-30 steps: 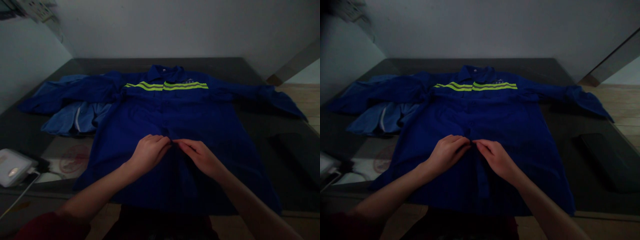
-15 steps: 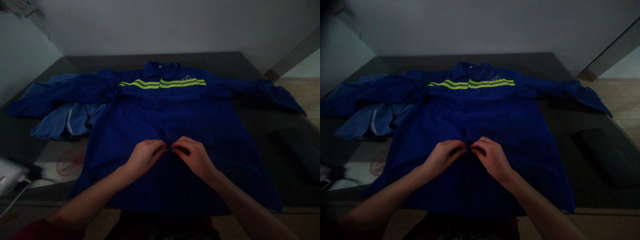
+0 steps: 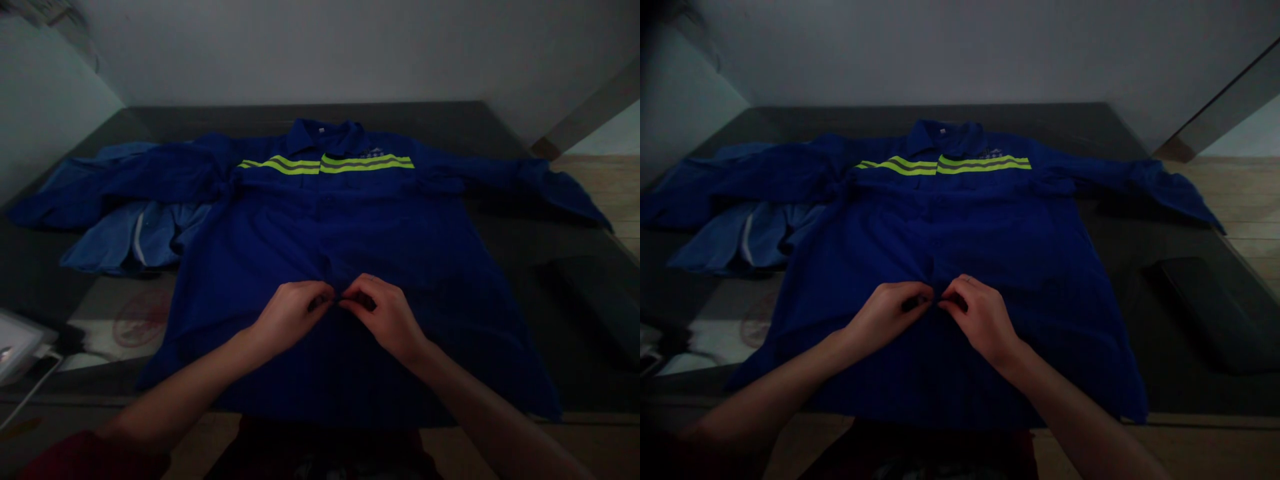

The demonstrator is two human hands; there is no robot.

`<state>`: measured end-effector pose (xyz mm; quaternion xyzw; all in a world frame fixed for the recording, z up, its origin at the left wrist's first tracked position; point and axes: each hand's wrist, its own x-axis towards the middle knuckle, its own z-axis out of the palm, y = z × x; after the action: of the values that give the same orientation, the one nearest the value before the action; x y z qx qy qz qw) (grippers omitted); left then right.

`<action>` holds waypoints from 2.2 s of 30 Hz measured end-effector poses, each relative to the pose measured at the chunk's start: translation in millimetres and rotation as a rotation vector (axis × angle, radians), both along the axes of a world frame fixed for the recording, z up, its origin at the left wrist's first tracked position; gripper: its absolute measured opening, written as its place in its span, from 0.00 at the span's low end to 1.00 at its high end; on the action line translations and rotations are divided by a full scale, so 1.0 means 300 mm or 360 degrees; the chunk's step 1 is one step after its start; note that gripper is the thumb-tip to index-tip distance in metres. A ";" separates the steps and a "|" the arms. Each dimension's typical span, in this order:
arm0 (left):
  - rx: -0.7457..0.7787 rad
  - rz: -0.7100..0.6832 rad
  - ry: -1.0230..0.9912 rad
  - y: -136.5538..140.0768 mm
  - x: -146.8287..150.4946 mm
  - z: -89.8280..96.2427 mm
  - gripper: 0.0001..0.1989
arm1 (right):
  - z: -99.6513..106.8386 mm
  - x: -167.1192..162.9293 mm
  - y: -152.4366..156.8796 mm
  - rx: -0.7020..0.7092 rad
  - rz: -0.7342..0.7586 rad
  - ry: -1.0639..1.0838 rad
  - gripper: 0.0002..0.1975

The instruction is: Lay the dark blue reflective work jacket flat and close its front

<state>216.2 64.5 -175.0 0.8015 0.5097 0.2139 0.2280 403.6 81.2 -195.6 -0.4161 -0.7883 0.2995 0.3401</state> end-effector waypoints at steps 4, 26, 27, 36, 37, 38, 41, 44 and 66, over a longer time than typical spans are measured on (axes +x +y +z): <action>-0.0023 -0.0010 0.0035 -0.003 0.005 0.012 0.07 | -0.001 0.000 -0.004 0.0058 -0.0010 -0.0084 0.06; 0.0002 0.0027 0.0096 0.002 -0.001 -0.004 0.07 | -0.011 -0.008 -0.022 0.0143 0.0052 -0.0117 0.08; 0.0019 0.0027 0.0113 0.002 -0.002 -0.005 0.07 | -0.010 -0.008 -0.021 0.0125 0.0053 -0.0090 0.08; 0.0045 0.0010 0.0188 0.003 -0.002 0.002 0.06 | 0.005 -0.014 -0.012 0.0015 0.0050 0.0059 0.10; 0.0041 0.0013 0.0213 0.003 -0.002 0.002 0.06 | 0.003 -0.015 -0.011 0.0014 0.0047 0.0049 0.09; 0.0040 0.0012 0.0243 0.003 -0.001 0.001 0.06 | -0.001 -0.014 -0.010 0.0014 0.0045 0.0025 0.09; 0.0056 0.0002 0.0346 0.001 0.002 -0.002 0.06 | -0.015 -0.011 -0.007 0.0049 0.0072 -0.0145 0.07; 0.0068 -0.0005 0.0415 -0.002 0.006 -0.004 0.06 | -0.021 -0.010 -0.007 0.0162 0.0113 -0.0354 0.06; -0.0293 -0.0039 0.0117 0.018 -0.018 -0.011 0.06 | -0.028 -0.029 -0.028 0.0658 0.0047 -0.0679 0.07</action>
<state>210.9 69.9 -178.3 0.7906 0.5254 0.1338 0.2845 394.9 72.9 -204.2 -0.3801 -0.8922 0.0432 0.2401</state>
